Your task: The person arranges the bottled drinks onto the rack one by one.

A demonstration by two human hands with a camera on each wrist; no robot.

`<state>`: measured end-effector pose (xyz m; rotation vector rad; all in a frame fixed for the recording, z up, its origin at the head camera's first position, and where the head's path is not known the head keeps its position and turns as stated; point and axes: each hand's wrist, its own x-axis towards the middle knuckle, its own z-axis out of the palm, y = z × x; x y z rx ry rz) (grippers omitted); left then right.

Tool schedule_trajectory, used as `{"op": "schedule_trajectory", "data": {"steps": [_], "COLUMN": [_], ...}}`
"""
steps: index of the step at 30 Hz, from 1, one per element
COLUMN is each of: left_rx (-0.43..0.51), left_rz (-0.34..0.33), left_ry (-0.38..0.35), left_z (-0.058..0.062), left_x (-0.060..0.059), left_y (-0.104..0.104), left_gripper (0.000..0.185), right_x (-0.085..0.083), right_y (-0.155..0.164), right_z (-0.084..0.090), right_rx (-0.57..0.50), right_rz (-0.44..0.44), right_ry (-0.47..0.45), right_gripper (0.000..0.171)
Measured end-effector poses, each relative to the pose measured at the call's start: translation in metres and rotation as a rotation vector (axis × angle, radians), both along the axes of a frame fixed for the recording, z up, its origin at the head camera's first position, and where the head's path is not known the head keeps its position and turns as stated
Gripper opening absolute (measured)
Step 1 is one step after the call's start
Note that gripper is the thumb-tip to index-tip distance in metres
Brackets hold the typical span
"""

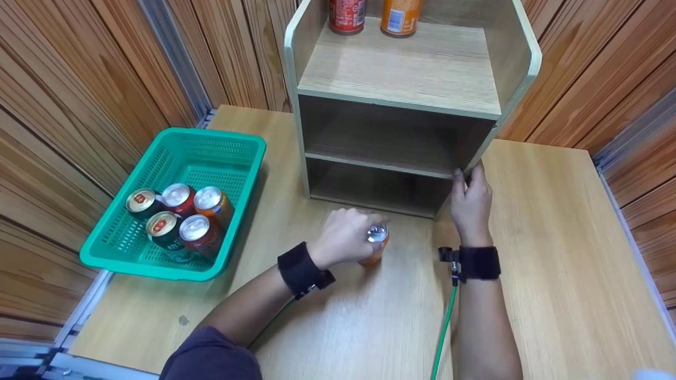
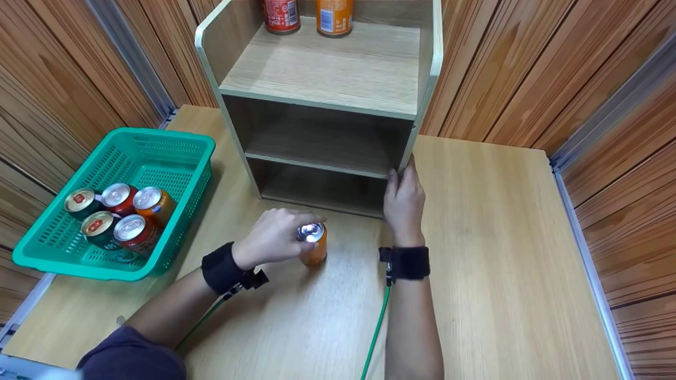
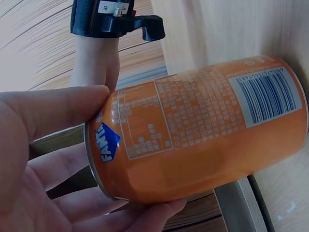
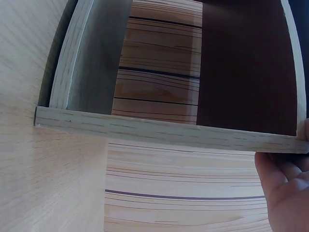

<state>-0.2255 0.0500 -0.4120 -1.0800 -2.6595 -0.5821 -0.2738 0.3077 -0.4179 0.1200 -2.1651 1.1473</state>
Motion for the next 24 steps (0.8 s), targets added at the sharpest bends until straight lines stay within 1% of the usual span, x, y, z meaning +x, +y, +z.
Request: {"op": "schedule_trajectory", "data": {"steps": [3,7,10,13,15,19,21,24], "left_rx": [0.002,-0.02,-0.034,-0.026,-0.003,0.062,0.097,0.139], "left_rz": [-0.004,0.005,0.004,-0.006,-0.017,-0.048,-0.066,-0.077], "left_ry": [-0.019,-0.03,-0.051,-0.082,-0.088,-0.049,-0.021,0.014], "left_z": [0.0,0.002,0.003,0.003,0.003,0.005,0.009,0.018], "left_x": [0.0,-0.001,-0.001,-0.001,-0.001,0.001,0.001,0.002], "left_y": [-0.001,-0.001,-0.002,-0.004,-0.005,-0.008,-0.009,-0.01], "left_gripper": [0.042,0.042,0.044,0.047,0.049,0.051,0.048,0.043], "right_x": [0.0,-0.001,-0.001,-0.001,-0.001,0.0,0.0,0.0], "right_y": [0.0,0.001,0.002,0.002,0.001,0.001,0.001,0.001], "right_z": [0.0,0.001,0.001,0.001,0.0,0.0,0.0,0.0], "right_rx": [0.0,-0.001,-0.006,-0.006,-0.005,0.007,0.009,0.01], "right_rz": [-0.003,-0.007,-0.008,-0.011,-0.016,-0.03,-0.032,-0.03], "right_ry": [0.004,0.0,-0.006,-0.022,-0.033,-0.045,-0.046,-0.045], "right_gripper": [0.039,0.039,0.04,0.041,0.041,0.04,0.04,0.04]}}
